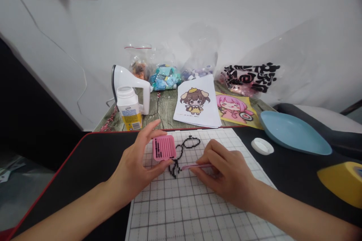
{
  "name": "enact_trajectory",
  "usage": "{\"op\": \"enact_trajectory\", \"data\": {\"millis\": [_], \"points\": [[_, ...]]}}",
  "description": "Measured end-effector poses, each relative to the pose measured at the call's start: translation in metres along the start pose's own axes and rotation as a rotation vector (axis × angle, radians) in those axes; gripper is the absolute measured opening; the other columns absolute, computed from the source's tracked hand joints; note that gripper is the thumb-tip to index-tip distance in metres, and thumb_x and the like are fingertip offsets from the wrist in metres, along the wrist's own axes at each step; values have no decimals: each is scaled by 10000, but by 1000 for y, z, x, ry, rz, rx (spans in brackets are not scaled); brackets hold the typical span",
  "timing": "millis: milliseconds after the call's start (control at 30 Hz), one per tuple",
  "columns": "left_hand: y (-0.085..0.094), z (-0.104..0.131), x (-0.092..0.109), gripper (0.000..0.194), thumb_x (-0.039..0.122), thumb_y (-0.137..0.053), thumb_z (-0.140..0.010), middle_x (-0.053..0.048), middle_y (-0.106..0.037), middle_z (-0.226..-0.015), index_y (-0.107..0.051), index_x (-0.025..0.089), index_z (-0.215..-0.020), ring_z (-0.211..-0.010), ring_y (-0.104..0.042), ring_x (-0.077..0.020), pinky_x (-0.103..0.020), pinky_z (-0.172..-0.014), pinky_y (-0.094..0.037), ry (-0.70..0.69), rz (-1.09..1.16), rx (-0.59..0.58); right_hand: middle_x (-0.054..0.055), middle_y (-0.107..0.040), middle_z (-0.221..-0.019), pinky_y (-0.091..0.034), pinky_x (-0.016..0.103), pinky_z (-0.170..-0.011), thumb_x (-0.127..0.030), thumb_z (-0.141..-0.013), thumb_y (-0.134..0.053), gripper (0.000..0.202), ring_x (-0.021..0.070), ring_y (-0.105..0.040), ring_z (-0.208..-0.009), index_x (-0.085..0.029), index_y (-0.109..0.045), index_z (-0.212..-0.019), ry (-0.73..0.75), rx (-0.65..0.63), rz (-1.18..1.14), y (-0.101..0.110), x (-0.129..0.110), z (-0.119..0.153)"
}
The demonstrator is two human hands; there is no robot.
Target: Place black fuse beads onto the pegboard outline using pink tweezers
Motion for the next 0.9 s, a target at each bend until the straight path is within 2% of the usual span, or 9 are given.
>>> {"op": "enact_trajectory", "data": {"millis": [100,200,367,533,700,800,900], "points": [[0,2,4,790,284,-718,-803,-33,-672,-1200,-259,339,-1443,-1120,-653,-232,-389,-965,-534,-11,36,-24,-17,-503,-693,-319,206,-420,-269,-903,-604,145,68,-429,-521,-175,-566,-800,12,82,-77,3,0,0],[-1,6,8,829,292,-742,-785,-9,-670,-1221,-255,396,-1446,-1118,-659,-232,-403,-970,-537,-3,107,-105,-8,-510,-703,-343,204,-431,-234,-883,-627,97,78,-442,-550,-170,-570,-837,37,133,-118,5,0,0],[0,10,10,893,320,-773,-764,23,-676,-1224,-219,490,-1443,-1152,-647,-257,-441,-967,-540,6,170,-197,-2,-514,-716,-341,206,-418,-262,-894,-620,131,72,-428,-532,-168,-564,-820,13,94,-99,3,1,-1],[1,9,10,900,316,-776,-761,14,-675,-1220,-218,481,-1446,-1114,-668,-255,-449,-978,-532,6,166,-202,-6,-509,-706,-334,204,-414,-271,-910,-596,148,71,-418,-522,-172,-565,-805,7,86,-84,2,0,-1],[1,5,7,828,294,-752,-781,-6,-677,-1215,-261,398,-1440,-1132,-654,-235,-378,-955,-542,4,72,-128,-9,-506,-697,-329,207,-419,-274,-907,-597,160,71,-420,-522,-168,-568,-790,2,79,-89,2,1,0],[1,2,3,780,296,-729,-796,-27,-672,-1196,-278,342,-1431,-1088,-664,-223,-371,-941,-541,12,44,-30,-13,-498,-687,-324,212,-423,-273,-905,-601,166,72,-416,-518,-164,-574,-782,14,62,-89,1,1,0],[-1,0,0,763,295,-715,-803,-30,-668,-1184,-279,322,-1429,-1064,-661,-208,-368,-948,-529,3,59,-3,-15,-494,-679,-323,214,-425,-274,-909,-596,176,72,-416,-516,-161,-575,-775,18,52,-86,2,1,-1]]}}
Point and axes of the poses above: each hand's wrist, its own z-axis away from the middle knuckle, its own y-axis out of the back of the hand, x = y × z, the point moved 1 cm from there along -z, towards the middle knuckle
